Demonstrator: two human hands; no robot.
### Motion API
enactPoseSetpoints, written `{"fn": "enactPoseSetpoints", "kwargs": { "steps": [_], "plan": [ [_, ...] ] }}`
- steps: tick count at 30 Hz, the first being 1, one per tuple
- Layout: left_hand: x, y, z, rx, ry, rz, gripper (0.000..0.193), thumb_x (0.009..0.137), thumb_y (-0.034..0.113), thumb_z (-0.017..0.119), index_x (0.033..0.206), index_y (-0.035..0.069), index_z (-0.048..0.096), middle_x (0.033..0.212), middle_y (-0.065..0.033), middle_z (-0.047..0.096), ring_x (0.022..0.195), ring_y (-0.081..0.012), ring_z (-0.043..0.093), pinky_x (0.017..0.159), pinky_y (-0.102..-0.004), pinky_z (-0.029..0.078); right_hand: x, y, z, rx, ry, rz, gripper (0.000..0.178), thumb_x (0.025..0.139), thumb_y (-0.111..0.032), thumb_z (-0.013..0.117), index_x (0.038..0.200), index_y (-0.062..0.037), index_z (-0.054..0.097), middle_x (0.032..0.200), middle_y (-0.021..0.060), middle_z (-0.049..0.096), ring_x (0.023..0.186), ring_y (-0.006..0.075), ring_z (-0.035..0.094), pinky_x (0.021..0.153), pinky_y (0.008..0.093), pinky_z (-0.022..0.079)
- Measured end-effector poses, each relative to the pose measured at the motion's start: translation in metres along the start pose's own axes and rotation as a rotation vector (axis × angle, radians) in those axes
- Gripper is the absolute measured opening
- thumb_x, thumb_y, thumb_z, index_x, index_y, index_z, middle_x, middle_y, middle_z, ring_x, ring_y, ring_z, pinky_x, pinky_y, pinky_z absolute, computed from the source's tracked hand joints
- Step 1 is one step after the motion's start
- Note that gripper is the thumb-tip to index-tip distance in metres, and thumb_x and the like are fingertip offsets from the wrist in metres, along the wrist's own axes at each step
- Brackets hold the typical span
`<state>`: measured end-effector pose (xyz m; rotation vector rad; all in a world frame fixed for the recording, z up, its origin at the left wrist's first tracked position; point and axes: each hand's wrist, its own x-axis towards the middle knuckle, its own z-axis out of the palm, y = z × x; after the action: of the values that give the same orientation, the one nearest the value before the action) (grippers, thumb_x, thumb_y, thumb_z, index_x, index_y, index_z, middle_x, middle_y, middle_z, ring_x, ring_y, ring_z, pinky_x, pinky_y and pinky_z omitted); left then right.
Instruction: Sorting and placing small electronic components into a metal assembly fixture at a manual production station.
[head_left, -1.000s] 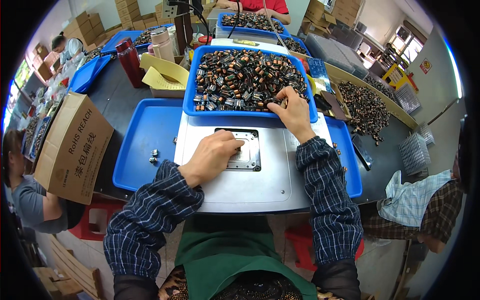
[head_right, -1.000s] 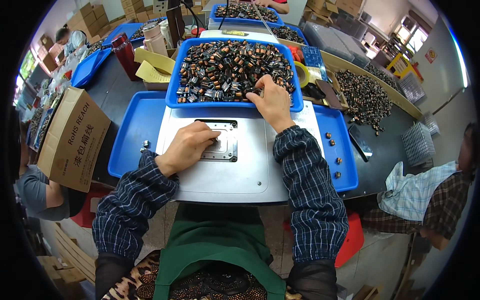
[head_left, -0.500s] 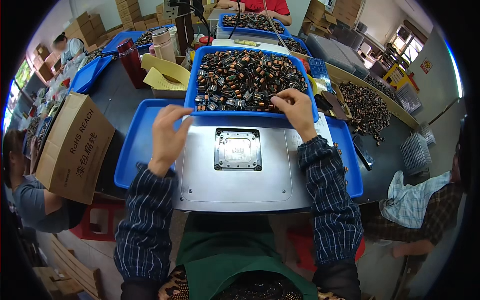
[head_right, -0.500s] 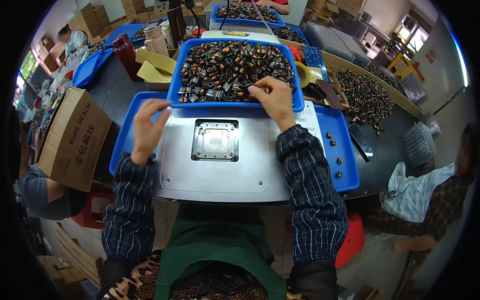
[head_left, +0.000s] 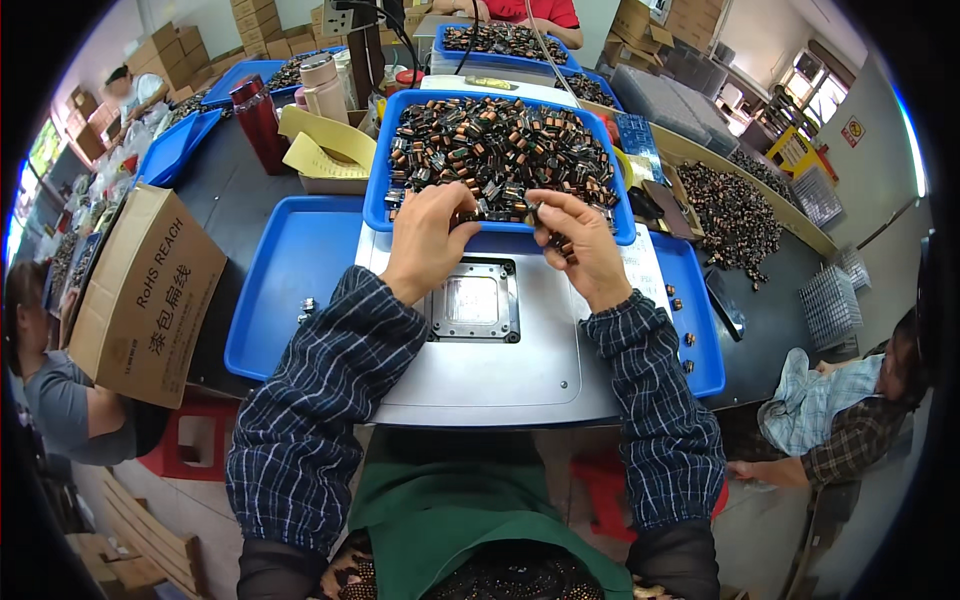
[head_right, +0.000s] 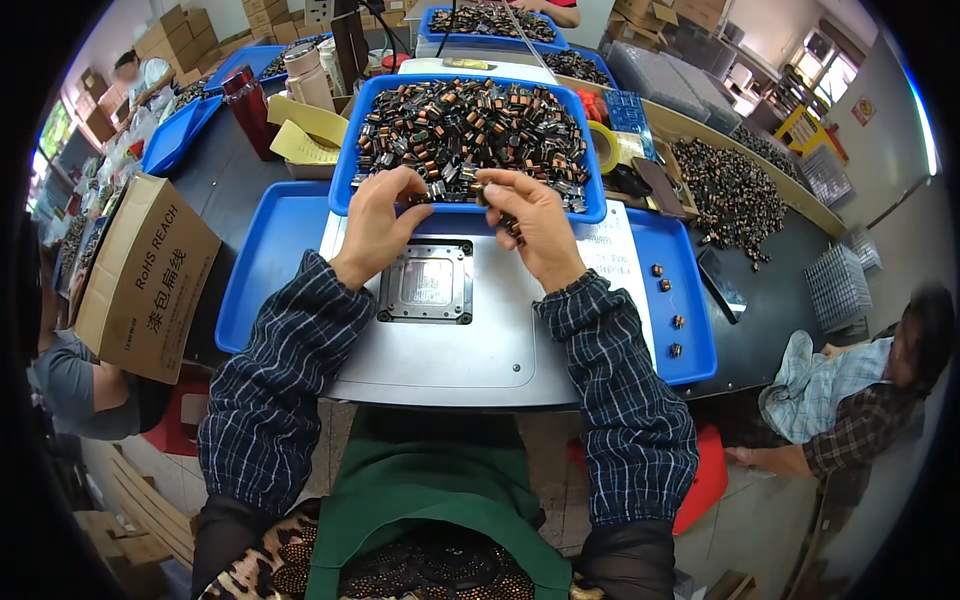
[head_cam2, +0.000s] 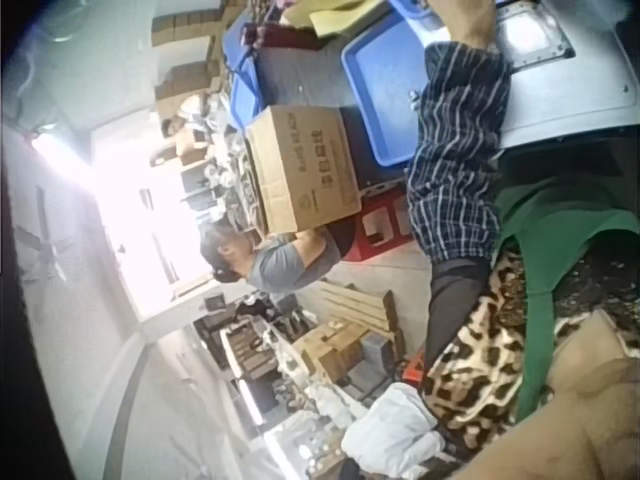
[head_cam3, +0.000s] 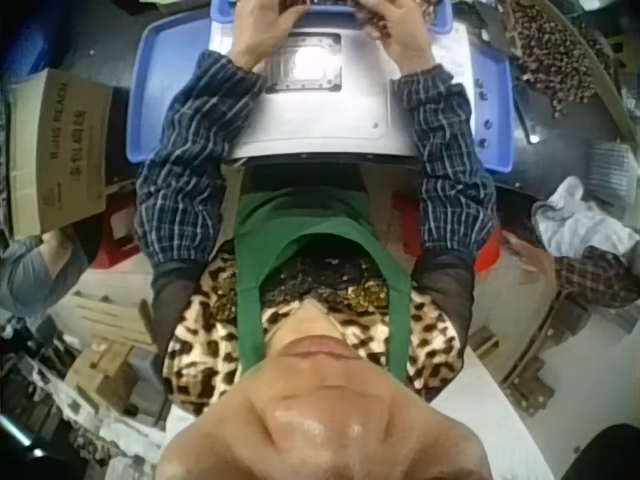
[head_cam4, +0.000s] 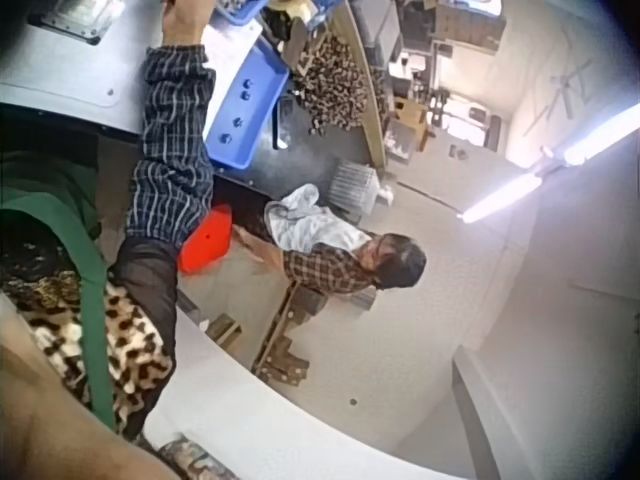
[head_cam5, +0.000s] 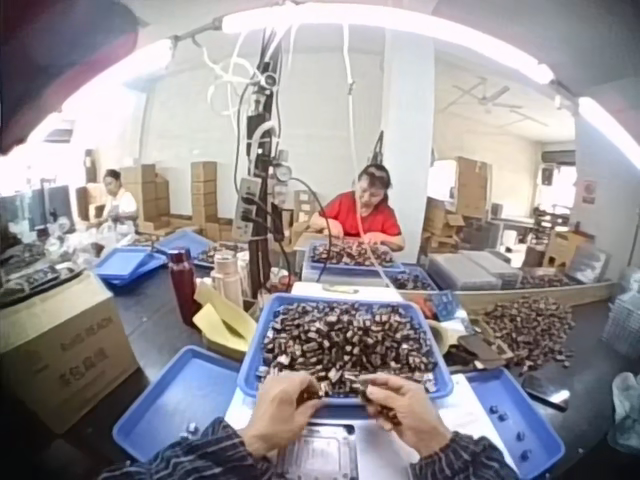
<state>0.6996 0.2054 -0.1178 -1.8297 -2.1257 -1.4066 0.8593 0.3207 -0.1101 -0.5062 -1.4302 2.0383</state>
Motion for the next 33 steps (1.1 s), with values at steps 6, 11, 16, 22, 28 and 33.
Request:
{"fn": "enactPoseSetpoints", "kwargs": {
  "steps": [6, 11, 16, 22, 28, 33],
  "plan": [
    [-0.046, 0.01, -0.016, -0.24, -0.145, -0.034, 0.018, 0.072, 0.0, 0.062, 0.089, 0.0, 0.06, 0.078, -0.0101, 0.059, 0.067, -0.0191, 0.056, 0.063, -0.0273, 0.045, -0.01, 0.008, 0.015, -0.052, -0.099, 0.084, 0.02, 0.081, -0.007, 0.057, 0.1, -0.0011, 0.055, 0.074, 0.0067, 0.058, 0.059, 0.0084, 0.057, 0.035, 0.0159, 0.039],
    [-0.058, 0.01, -0.017, -0.065, -0.244, 0.157, 0.019, 0.071, -0.001, 0.061, 0.09, 0.001, 0.062, 0.08, -0.0125, 0.06, 0.072, -0.0288, 0.057, 0.066, -0.0347, 0.047, -0.012, 0.008, 0.021, 0.001, -0.103, 0.112, 0.022, 0.079, -0.003, 0.058, 0.101, -0.0004, 0.057, 0.076, 0.0065, 0.059, 0.061, 0.0098, 0.058, 0.038, 0.0158, 0.04],
    [-0.053, 0.008, -0.01, 0.005, -0.253, 0.243, 0.02, 0.07, 0.0, 0.061, 0.089, 0.002, 0.062, 0.078, -0.0116, 0.059, 0.072, -0.0279, 0.057, 0.064, -0.0351, 0.046, -0.015, 0.01, 0.021, -0.091, -0.131, 0.102, 0.027, 0.077, -0.001, 0.06, 0.104, 0.0002, 0.058, 0.074, 0.0039, 0.057, 0.056, 0.0053, 0.05, 0.04, 0.0159, 0.037],
    [-0.055, 0.01, -0.011, 0.016, -0.284, 0.254, 0.019, 0.068, 0.0, 0.062, 0.088, 0.002, 0.063, 0.074, -0.0115, 0.058, 0.069, -0.0279, 0.056, 0.063, -0.0358, 0.046, -0.019, 0.012, 0.027, -0.354, -0.142, 0.024, 0.022, 0.076, -0.003, 0.062, 0.098, -0.0003, 0.061, 0.075, 0.0014, 0.053, 0.054, 0.0038, 0.046, 0.04, 0.0154, 0.034],
    [-0.05, 0.007, -0.009, 0.077, -0.312, 0.266, 0.017, 0.069, 0.003, 0.061, 0.086, 0.002, 0.063, 0.074, -0.0111, 0.058, 0.069, -0.0276, 0.056, 0.063, -0.0361, 0.045, -0.014, 0.023, 0.024, -0.871, -0.169, -0.376, 0.024, 0.071, -0.003, 0.064, 0.095, -0.0017, 0.064, 0.075, 0.0017, 0.053, 0.064, 0.0083, 0.046, 0.057, 0.0202, 0.038],
    [-0.052, 0.006, -0.008, 0.087, -0.259, 0.32, 0.017, 0.069, 0.004, 0.063, 0.085, 0.002, 0.064, 0.077, -0.0097, 0.058, 0.075, -0.0251, 0.055, 0.066, -0.0345, 0.045, -0.018, 0.021, 0.028, -0.861, -0.121, -0.334, 0.022, 0.069, 0.0, 0.063, 0.091, -0.0011, 0.063, 0.075, 0.0023, 0.054, 0.066, 0.01, 0.046, 0.062, 0.022, 0.038]
  ]
}}
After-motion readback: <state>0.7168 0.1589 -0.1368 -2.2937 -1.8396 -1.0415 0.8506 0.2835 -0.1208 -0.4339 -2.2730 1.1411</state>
